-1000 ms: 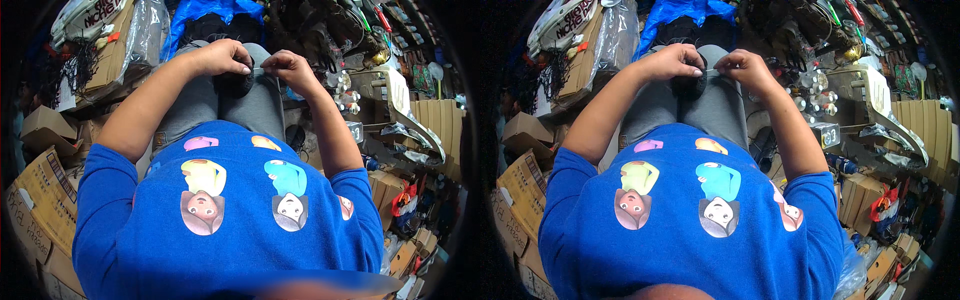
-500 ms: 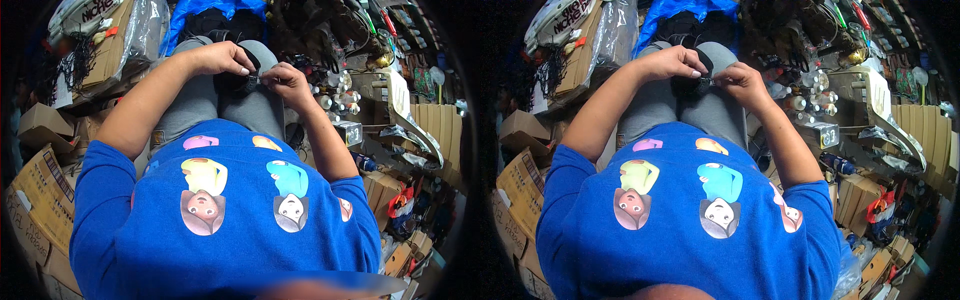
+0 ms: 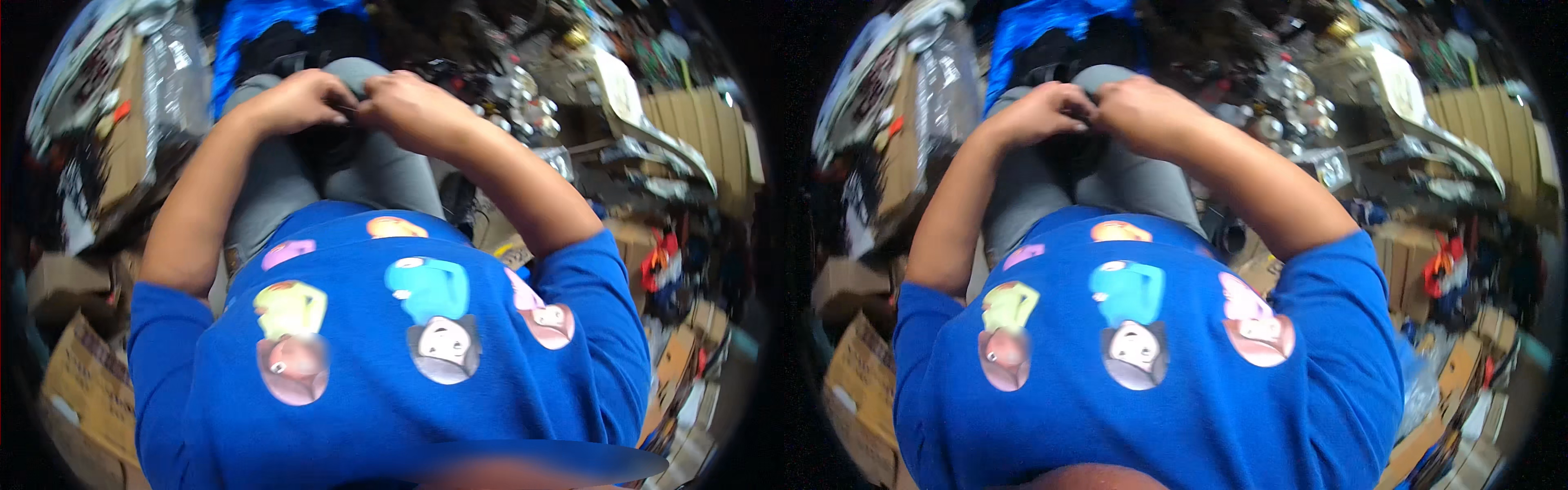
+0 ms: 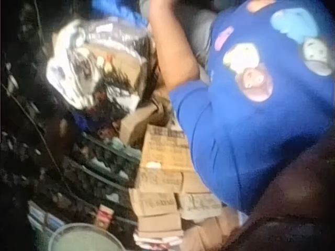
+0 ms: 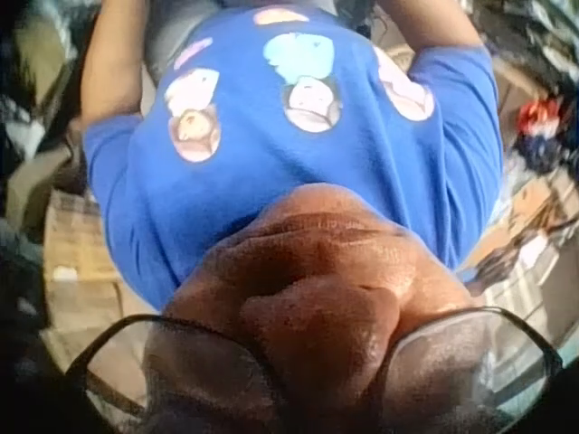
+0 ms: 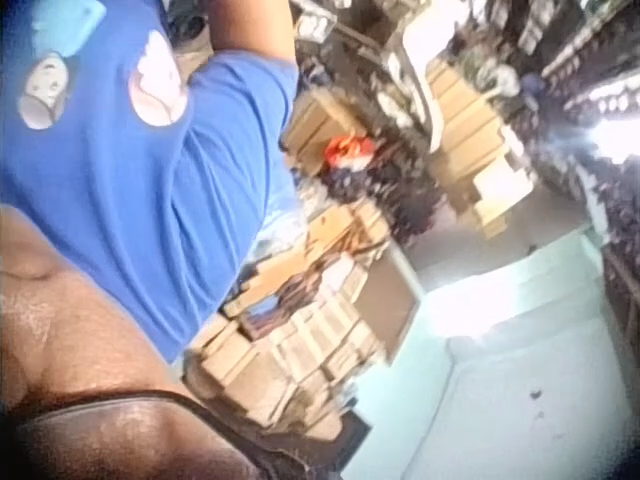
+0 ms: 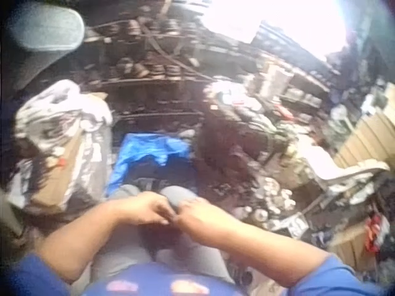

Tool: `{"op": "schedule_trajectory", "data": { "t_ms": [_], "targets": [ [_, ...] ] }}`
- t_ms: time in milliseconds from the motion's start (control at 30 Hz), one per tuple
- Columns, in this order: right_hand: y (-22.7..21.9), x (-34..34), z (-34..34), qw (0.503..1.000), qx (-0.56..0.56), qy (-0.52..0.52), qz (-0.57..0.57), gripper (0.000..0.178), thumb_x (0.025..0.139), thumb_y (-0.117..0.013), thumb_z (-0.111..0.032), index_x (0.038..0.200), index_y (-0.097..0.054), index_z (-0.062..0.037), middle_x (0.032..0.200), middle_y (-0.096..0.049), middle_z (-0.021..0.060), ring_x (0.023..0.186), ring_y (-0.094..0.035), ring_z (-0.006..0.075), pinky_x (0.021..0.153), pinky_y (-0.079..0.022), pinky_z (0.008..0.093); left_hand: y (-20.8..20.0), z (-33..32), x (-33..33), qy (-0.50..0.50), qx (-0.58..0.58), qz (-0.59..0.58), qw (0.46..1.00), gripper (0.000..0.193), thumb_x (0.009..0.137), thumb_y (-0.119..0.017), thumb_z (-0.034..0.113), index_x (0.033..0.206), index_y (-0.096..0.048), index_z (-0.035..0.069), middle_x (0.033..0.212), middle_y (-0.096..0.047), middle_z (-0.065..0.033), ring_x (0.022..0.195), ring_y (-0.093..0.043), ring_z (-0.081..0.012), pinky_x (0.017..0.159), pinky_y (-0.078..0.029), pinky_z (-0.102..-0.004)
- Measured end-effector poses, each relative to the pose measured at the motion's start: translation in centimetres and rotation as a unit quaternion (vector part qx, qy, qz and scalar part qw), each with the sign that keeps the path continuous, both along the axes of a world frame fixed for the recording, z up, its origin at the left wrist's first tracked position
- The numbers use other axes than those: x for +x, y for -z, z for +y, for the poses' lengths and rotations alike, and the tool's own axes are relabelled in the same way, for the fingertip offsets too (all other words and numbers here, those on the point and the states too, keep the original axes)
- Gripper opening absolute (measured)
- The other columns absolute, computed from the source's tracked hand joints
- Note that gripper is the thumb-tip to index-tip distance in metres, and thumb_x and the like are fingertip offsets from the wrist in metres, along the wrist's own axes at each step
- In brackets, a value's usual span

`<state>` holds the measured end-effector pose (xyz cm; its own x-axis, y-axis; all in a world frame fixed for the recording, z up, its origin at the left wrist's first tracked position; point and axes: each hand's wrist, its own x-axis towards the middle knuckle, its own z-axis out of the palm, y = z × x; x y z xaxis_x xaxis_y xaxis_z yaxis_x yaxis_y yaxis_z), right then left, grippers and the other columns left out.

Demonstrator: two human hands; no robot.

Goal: The person is threading a cord through pre-punched holes in a black shoe upper component.

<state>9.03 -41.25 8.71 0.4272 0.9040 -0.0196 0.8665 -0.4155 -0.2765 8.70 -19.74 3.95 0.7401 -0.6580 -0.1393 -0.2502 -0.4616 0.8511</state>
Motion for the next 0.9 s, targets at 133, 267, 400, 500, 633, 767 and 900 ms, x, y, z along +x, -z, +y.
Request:
{"op": "schedule_trajectory", "data": {
  "t_ms": [133,267,400,500,633,767,900],
  "targets": [
    [3.6,0.0,-0.2,0.98,0.12,0.073,0.144,0.012,0.078,-0.068,-0.015,0.088,-0.068,-0.0091,0.085,-0.062,0.0124,0.081,-0.062,0.0292,0.073,-0.049,0.0358,0.2,-1.0,-1.5,-0.146,-0.063,0.001,0.987,0.022,0.073,-0.069,0.002,0.094,-0.062,0.0,0.089,-0.06,-0.0097,0.082,-0.06,-0.0212,0.077,-0.048,-0.03],
    [4.5,-0.5,-2.9,0.872,0.213,0.226,0.38,0.022,0.082,-0.07,-0.023,0.093,-0.069,-0.0033,0.081,-0.061,0.0014,0.076,-0.058,0.0113,0.069,-0.047,0.0277,-1.9,-1.8,-4.9,-0.225,0.1,-0.221,0.944,0.025,0.076,-0.07,0.011,0.097,-0.061,0.001,0.087,-0.059,-0.0151,0.083,-0.06,-0.0294,0.074,-0.048,-0.0326],
    [2.4,-0.3,-8.4,0.668,0.404,0.196,0.593,0.027,0.085,-0.063,-0.034,0.092,-0.066,-0.0079,0.076,-0.057,-0.0016,0.067,-0.054,0.0114,0.075,-0.047,0.0338,-2.0,-0.4,-8.5,-0.197,0.051,-0.138,0.969,0.022,0.079,-0.066,0.011,0.098,-0.061,0.0,0.091,-0.063,-0.0169,0.083,-0.061,-0.0307,0.075,-0.047,-0.0338],
    [0.2,1.4,-13.8,0.511,0.626,-0.029,0.588,0.028,0.087,-0.059,-0.032,0.097,-0.063,-0.0066,0.076,-0.055,-0.0015,0.073,-0.053,0.0112,0.079,-0.045,0.0399,-3.7,2.7,-9.1,-0.153,0.107,-0.059,0.981,0.017,0.079,-0.066,0.013,0.09,-0.063,0.0,0.087,-0.063,-0.0173,0.079,-0.061,-0.0319,0.07,-0.047,-0.0382],
    [0.3,1.8,-18.5,0.662,0.436,0.261,0.55,0.028,0.089,-0.058,-0.028,0.105,-0.065,-0.0067,0.083,-0.059,-0.0028,0.077,-0.053,0.0102,0.082,-0.042,0.0297,-4.3,8.2,-7.9,-0.216,0.18,0.124,0.952,0.017,0.083,-0.063,0.015,0.087,-0.064,-0.001,0.082,-0.061,-0.0089,0.081,-0.059,-0.0179,0.072,-0.044,-0.0296],
    [6.8,-0.3,-15.4,0.846,0.128,0.365,0.367,0.034,0.089,-0.061,-0.031,0.107,-0.066,-0.0038,0.091,-0.068,0.0034,0.082,-0.06,0.0134,0.078,-0.046,0.0287,-4.1,3.5,-6.6,-0.305,-0.372,0.077,0.873,0.028,0.094,-0.052,0.025,0.079,-0.06,0.003,0.076,-0.056,-0.007,0.084,-0.053,-0.0134,0.077,-0.04,-0.03],
    [7.7,-1.4,-13.1,0.894,-0.029,0.384,0.227,0.033,0.089,-0.056,-0.036,0.092,-0.068,-0.0044,0.084,-0.066,0.0147,0.079,-0.063,0.0253,0.075,-0.046,0.0344,-3.6,0.6,-6.1,-0.313,-0.618,0.26,0.673,0.039,0.096,-0.046,0.03,0.062,-0.044,0.01,0.064,-0.047,-0.004,0.066,-0.048,-0.0158,0.073,-0.041,-0.0329]
  ]
}}
